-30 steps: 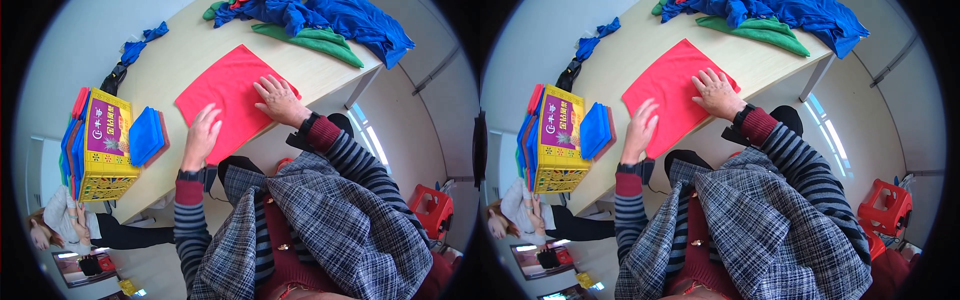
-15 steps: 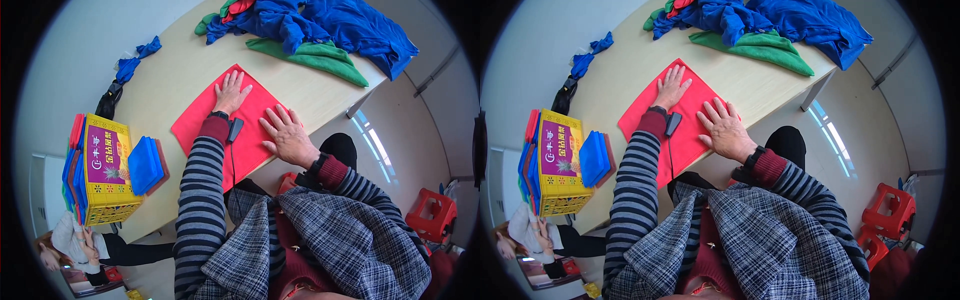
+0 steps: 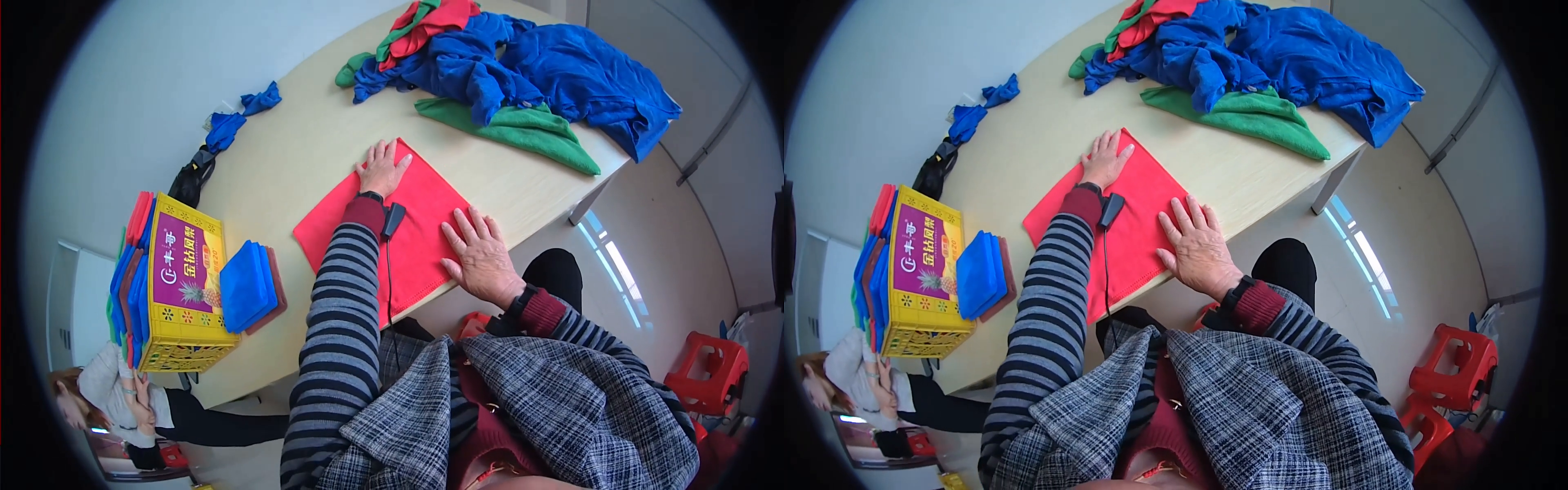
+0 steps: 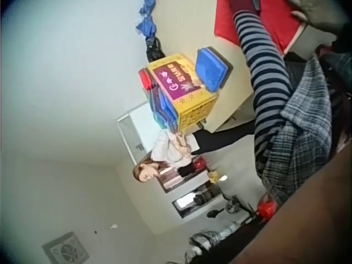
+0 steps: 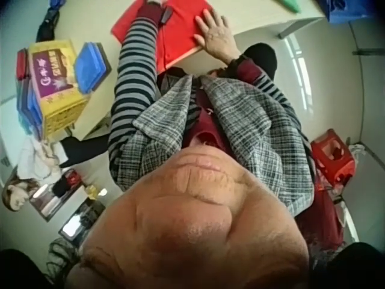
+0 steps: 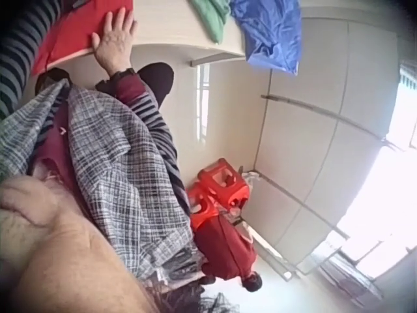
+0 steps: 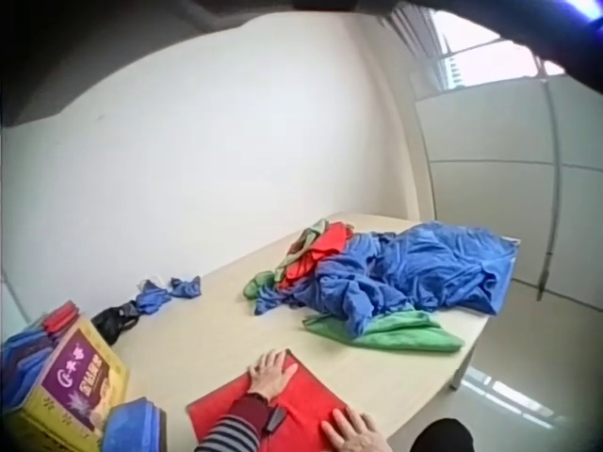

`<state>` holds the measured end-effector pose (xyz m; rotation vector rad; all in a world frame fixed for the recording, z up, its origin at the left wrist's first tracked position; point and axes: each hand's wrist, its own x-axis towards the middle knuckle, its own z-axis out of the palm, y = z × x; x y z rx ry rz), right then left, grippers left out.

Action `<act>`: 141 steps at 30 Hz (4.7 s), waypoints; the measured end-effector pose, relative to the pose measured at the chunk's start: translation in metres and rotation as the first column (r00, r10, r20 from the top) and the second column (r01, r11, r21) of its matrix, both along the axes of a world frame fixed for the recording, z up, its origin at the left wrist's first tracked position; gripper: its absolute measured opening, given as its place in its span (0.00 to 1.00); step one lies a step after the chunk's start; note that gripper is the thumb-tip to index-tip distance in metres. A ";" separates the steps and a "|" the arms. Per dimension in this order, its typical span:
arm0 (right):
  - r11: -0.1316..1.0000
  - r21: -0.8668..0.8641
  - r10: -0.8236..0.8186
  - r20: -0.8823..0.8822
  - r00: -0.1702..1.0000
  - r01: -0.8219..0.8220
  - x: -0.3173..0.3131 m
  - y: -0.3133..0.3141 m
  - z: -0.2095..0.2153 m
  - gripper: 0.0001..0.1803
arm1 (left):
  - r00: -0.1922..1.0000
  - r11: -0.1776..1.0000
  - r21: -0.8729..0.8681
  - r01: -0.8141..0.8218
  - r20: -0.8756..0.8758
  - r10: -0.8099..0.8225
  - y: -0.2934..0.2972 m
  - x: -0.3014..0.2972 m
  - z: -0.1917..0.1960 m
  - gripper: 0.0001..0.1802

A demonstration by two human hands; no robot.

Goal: The person spreads out a red cloth on the table, folds it into a smaller square, and places it into a yellow crate before repeating the process with a green cloth.

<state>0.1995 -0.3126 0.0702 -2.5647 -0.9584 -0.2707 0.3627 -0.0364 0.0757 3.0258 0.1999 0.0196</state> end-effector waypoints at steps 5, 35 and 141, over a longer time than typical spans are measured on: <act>1.000 -0.029 0.009 -0.039 0.999 -0.011 -0.012 -0.004 0.001 0.36 | 1.000 0.999 0.037 0.001 0.017 -0.002 0.003 -0.054 0.005 0.42; 0.897 -0.118 0.432 0.035 0.901 -0.426 -0.027 0.076 0.008 0.38 | 0.990 0.992 -0.007 -0.129 0.061 0.129 0.146 -0.155 -0.004 0.40; 0.977 -0.212 0.032 -0.042 0.999 -0.040 0.199 0.157 0.005 0.35 | 0.932 0.944 -0.026 -0.330 0.147 0.330 0.130 -0.198 -0.014 0.39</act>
